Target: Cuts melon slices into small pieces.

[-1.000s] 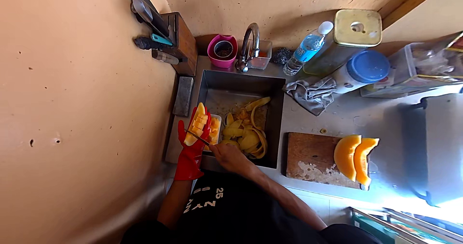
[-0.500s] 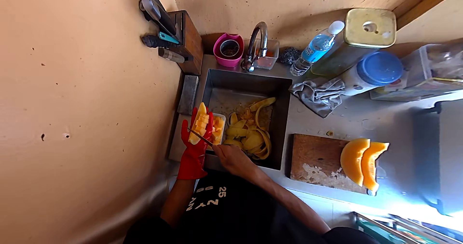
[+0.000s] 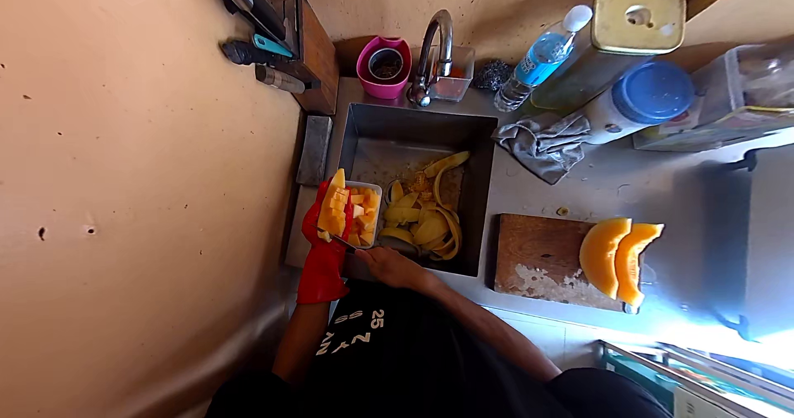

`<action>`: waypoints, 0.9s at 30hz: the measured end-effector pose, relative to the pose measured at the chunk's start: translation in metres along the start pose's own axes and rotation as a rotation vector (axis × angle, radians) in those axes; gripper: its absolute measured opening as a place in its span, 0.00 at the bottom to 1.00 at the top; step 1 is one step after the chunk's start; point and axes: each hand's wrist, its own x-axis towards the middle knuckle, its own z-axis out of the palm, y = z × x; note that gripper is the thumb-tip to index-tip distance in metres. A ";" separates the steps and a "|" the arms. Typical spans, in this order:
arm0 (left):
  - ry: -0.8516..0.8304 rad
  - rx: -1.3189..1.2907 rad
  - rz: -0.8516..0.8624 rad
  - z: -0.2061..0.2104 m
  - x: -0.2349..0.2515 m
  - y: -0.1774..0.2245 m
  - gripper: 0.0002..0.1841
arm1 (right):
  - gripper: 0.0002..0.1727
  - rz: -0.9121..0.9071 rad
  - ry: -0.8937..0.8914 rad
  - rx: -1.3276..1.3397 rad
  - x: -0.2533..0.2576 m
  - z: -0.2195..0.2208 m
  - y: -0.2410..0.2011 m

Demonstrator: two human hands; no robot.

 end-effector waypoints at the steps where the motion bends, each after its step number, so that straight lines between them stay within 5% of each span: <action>1: 0.041 0.066 -0.023 0.000 -0.006 0.005 0.24 | 0.36 -0.017 -0.044 0.104 0.004 -0.002 0.008; 4: 0.030 0.022 -0.013 -0.005 -0.002 0.012 0.25 | 0.34 0.001 -0.061 0.263 0.005 -0.009 0.017; 11: -0.014 0.185 0.086 -0.023 0.002 0.004 0.26 | 0.35 0.149 0.155 0.117 0.002 -0.015 0.003; 17: -0.122 -0.211 0.013 -0.033 0.022 0.002 0.28 | 0.36 0.131 0.127 -0.043 -0.005 -0.019 0.006; 21: -0.119 -0.246 0.060 -0.031 0.020 0.007 0.28 | 0.37 0.172 0.163 -0.107 -0.010 -0.018 0.007; 27: -0.177 -0.548 0.141 -0.041 0.045 0.018 0.28 | 0.26 0.123 0.573 0.079 0.028 -0.037 0.046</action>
